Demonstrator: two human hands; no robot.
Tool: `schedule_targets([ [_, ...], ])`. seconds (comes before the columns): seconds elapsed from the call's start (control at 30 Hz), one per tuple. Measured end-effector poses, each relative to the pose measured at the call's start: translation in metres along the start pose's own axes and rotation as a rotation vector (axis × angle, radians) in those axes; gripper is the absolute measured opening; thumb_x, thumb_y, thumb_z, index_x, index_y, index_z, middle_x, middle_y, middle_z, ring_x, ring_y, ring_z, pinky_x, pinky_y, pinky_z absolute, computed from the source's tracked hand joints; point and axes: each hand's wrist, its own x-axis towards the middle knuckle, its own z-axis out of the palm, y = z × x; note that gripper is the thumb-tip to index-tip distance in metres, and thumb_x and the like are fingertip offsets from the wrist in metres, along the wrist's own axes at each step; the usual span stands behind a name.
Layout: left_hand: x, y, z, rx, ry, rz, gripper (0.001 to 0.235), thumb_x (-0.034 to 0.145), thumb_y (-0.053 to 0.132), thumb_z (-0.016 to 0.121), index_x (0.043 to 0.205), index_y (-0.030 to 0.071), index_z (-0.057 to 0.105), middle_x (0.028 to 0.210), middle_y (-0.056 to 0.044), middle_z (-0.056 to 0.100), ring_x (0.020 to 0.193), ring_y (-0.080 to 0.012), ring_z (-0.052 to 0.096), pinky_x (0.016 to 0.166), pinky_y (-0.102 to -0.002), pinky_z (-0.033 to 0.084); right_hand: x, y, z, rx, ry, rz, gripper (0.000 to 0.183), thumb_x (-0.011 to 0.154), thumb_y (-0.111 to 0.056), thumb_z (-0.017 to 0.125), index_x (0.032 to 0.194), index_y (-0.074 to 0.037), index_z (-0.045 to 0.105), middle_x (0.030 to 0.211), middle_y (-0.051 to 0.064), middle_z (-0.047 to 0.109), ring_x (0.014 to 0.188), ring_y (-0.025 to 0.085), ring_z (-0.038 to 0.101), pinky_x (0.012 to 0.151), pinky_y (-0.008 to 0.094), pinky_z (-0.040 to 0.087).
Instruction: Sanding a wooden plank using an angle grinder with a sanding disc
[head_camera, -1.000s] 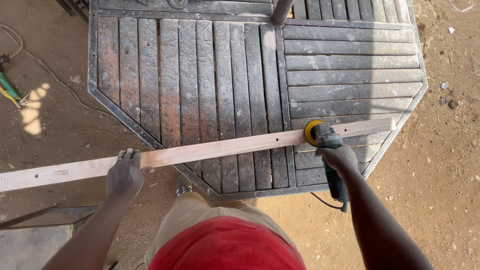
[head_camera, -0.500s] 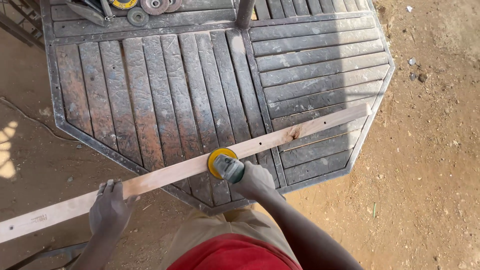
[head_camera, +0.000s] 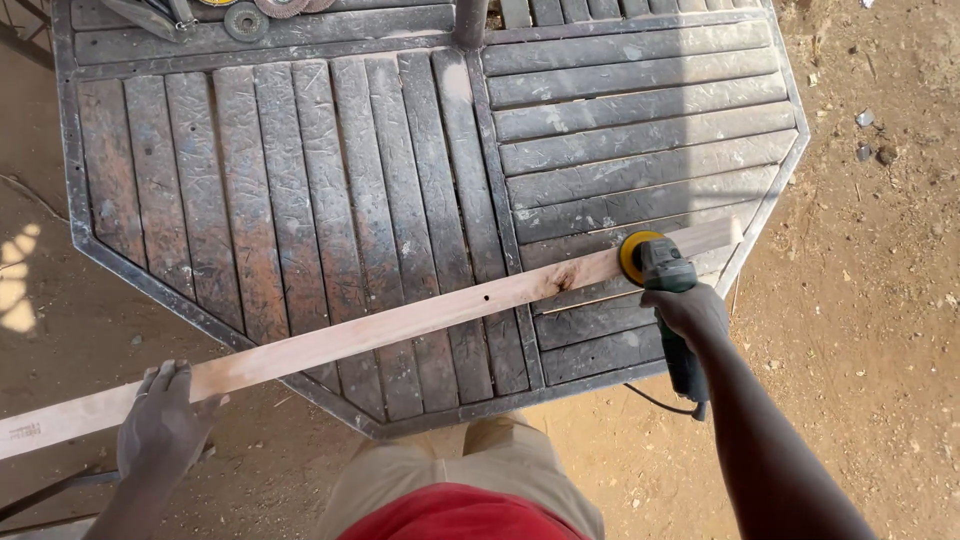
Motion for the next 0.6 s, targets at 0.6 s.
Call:
schedule_targets([
  [0.6, 0.011, 0.453, -0.026, 0.063, 0.158, 0.329, 0.094, 0.079, 0.07, 0.059, 0.142, 0.001, 0.048, 0.138, -0.023, 0.053, 0.139, -0.044, 0.048, 0.11, -0.066, 0.036, -0.039, -0.028, -0.033, -0.088, -0.321, -0.303, 0.068, 0.066, -0.047, 0.08, 0.121, -0.01, 0.065, 0.119, 0.02, 0.073, 0.12, 0.039, 0.067, 0.102, 0.048, 0.053],
])
